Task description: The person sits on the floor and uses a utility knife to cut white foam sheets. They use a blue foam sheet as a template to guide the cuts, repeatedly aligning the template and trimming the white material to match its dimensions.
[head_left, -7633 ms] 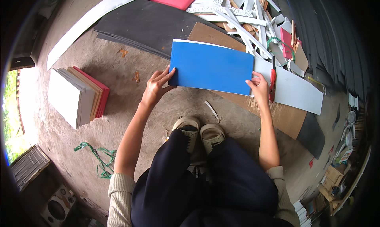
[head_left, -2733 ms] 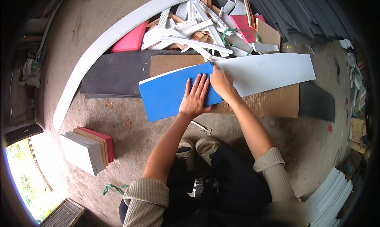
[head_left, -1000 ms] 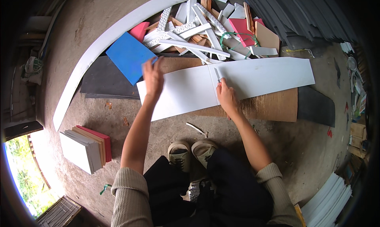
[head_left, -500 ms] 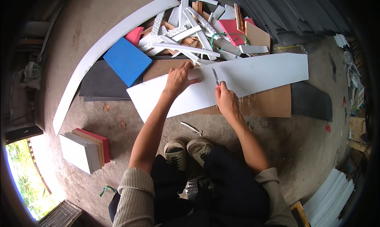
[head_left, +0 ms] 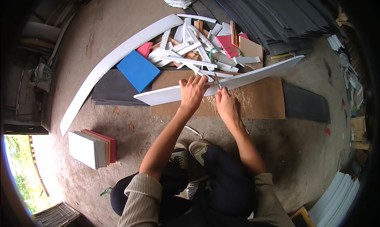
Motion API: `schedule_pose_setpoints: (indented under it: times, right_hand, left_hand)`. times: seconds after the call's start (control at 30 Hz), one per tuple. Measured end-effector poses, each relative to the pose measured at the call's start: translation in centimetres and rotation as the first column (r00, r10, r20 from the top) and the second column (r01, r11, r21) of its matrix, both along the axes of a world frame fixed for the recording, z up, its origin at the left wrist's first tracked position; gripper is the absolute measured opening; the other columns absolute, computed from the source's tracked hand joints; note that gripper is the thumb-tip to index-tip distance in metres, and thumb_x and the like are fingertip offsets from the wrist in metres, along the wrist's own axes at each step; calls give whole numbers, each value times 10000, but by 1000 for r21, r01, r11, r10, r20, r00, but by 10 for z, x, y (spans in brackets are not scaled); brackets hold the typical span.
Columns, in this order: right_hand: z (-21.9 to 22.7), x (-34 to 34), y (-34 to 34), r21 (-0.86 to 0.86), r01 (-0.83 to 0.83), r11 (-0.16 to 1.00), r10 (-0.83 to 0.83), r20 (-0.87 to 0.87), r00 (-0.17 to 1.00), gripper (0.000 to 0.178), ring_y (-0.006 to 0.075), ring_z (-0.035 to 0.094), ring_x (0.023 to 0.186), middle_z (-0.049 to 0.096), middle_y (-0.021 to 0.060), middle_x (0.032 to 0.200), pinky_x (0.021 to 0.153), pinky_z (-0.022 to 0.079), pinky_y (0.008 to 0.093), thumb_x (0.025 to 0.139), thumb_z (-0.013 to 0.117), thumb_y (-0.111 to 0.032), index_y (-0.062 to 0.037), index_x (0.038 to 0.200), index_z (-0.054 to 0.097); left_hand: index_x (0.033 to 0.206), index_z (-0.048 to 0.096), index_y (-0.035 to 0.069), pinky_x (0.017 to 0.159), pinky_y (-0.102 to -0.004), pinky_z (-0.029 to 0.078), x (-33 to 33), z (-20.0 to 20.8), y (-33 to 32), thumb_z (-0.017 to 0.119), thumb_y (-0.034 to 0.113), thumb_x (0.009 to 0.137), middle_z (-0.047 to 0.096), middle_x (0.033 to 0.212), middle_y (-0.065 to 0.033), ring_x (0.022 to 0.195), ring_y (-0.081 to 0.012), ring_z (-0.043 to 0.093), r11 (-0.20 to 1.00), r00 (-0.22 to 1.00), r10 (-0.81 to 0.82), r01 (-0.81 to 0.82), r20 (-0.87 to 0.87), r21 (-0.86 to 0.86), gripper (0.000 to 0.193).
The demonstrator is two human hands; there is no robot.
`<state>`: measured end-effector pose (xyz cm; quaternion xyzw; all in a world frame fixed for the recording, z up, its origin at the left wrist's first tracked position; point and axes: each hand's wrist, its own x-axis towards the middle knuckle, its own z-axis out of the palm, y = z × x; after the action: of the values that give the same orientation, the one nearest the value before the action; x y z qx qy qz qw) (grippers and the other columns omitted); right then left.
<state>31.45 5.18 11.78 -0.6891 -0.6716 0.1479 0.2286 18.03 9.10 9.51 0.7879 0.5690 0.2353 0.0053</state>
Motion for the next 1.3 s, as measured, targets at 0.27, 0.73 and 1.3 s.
schedule_pose_setpoints:
  times: [0.27, 0.73, 1.3]
  right_hand:
    - [-13, -3, -4, -54, -5, 999, 7, 34, 999, 205, 337, 585, 509, 563, 171, 539, 439, 456, 425, 874, 418, -230, -38, 867, 489]
    - [-21, -13, 7, -87, 10, 996, -6, 46, 999, 167, 352, 601, 544, 583, 200, 585, 473, 483, 429, 836, 446, -155, 9, 838, 480]
    - [-57, -18, 33, -129, -46, 991, 34, -92, 995, 210, 395, 590, 689, 588, 248, 757, 601, 480, 465, 806, 489, -150, 28, 910, 530]
  left_hand:
    - [872, 556, 151, 777, -475, 269, 10, 4, 6, 553, 325, 805, 601, 800, 24, 804, -162, 569, 996, 989, 88, -83, 122, -40, 187]
    - [801, 532, 153, 710, -433, 240, 9, 4, 17, 599, 244, 764, 600, 767, 44, 790, -152, 572, 990, 978, 53, -25, 202, -141, 119]
    - [864, 611, 189, 721, -445, 241, 6, 7, 18, 673, 365, 683, 615, 795, 17, 794, -183, 576, 989, 979, 20, 10, 203, -146, 260]
